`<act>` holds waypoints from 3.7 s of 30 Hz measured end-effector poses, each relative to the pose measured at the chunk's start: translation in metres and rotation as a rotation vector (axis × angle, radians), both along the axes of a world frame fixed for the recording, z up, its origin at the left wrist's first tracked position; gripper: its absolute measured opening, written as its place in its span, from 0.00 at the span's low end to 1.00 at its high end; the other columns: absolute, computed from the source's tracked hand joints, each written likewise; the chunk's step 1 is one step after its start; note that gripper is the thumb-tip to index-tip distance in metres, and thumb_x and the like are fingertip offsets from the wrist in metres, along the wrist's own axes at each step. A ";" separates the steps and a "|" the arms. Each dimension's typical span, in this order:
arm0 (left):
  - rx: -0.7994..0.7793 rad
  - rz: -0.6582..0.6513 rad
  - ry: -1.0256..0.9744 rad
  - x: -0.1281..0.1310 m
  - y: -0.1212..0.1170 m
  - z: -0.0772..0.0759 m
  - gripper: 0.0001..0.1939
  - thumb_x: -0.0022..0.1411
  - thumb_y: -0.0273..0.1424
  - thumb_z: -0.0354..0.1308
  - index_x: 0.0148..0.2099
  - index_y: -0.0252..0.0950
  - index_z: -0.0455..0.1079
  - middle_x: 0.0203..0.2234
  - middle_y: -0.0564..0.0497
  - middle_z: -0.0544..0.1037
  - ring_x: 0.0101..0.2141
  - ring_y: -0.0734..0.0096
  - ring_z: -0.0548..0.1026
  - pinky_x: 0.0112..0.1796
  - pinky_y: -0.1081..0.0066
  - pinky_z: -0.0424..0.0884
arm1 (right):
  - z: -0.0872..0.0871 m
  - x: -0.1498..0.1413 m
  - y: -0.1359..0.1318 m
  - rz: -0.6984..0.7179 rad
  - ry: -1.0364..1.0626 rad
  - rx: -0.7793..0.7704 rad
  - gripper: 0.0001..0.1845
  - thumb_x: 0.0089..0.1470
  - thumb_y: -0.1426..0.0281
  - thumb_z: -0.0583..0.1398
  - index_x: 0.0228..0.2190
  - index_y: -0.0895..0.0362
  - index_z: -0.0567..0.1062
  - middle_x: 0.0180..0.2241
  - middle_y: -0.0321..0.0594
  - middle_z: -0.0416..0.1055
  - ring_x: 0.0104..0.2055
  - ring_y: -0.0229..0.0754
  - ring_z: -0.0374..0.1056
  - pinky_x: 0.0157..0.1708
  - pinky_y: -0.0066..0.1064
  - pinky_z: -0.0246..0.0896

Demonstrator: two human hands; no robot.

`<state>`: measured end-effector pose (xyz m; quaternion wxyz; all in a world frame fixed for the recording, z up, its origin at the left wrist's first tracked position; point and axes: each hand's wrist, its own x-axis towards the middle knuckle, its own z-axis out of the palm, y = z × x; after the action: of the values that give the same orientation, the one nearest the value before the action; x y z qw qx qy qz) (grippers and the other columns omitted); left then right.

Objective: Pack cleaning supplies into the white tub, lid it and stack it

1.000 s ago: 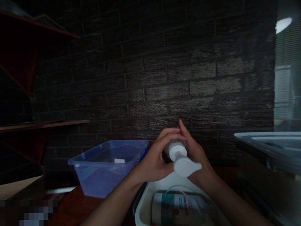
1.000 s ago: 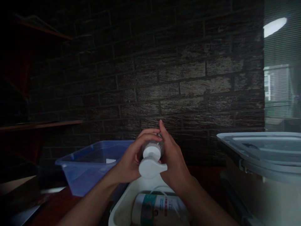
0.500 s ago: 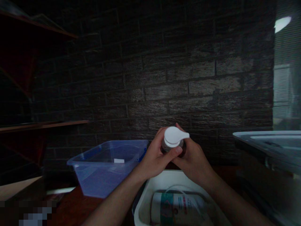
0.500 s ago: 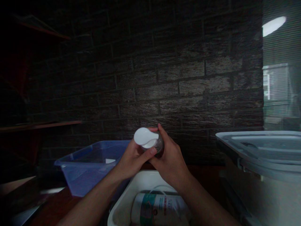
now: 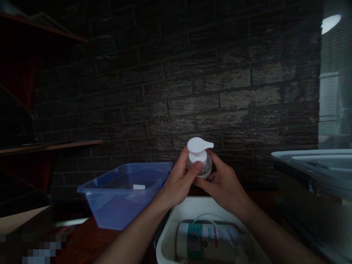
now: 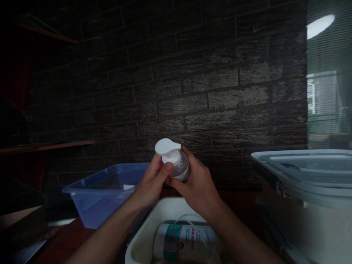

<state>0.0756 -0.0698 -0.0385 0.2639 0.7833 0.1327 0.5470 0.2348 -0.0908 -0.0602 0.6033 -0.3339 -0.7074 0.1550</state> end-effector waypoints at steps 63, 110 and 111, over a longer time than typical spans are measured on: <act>0.040 0.174 -0.023 0.009 -0.011 -0.001 0.16 0.67 0.34 0.64 0.56 0.39 0.72 0.49 0.49 0.79 0.49 0.61 0.76 0.51 0.67 0.69 | 0.000 0.000 -0.001 0.064 -0.144 -0.088 0.31 0.46 0.66 0.71 0.53 0.51 0.74 0.50 0.37 0.78 0.49 0.48 0.75 0.48 0.38 0.69; -0.339 -0.215 -0.072 -0.004 -0.002 0.003 0.15 0.66 0.31 0.60 0.54 0.40 0.77 0.50 0.49 0.81 0.50 0.62 0.75 0.51 0.69 0.66 | -0.005 0.000 0.003 0.088 -0.177 -0.181 0.29 0.44 0.59 0.74 0.47 0.51 0.75 0.42 0.34 0.79 0.43 0.46 0.76 0.40 0.34 0.69; -0.351 -0.202 -0.079 -0.005 -0.002 0.003 0.15 0.66 0.31 0.58 0.54 0.40 0.78 0.51 0.49 0.81 0.52 0.61 0.74 0.52 0.68 0.65 | -0.005 0.000 0.002 0.082 -0.177 -0.182 0.29 0.44 0.59 0.74 0.47 0.50 0.75 0.42 0.33 0.79 0.43 0.46 0.76 0.39 0.34 0.69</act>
<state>0.0710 -0.0714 -0.0359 0.4548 0.7126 0.1360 0.5166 0.2347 -0.0885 -0.0649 0.4988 -0.3704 -0.7541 0.2131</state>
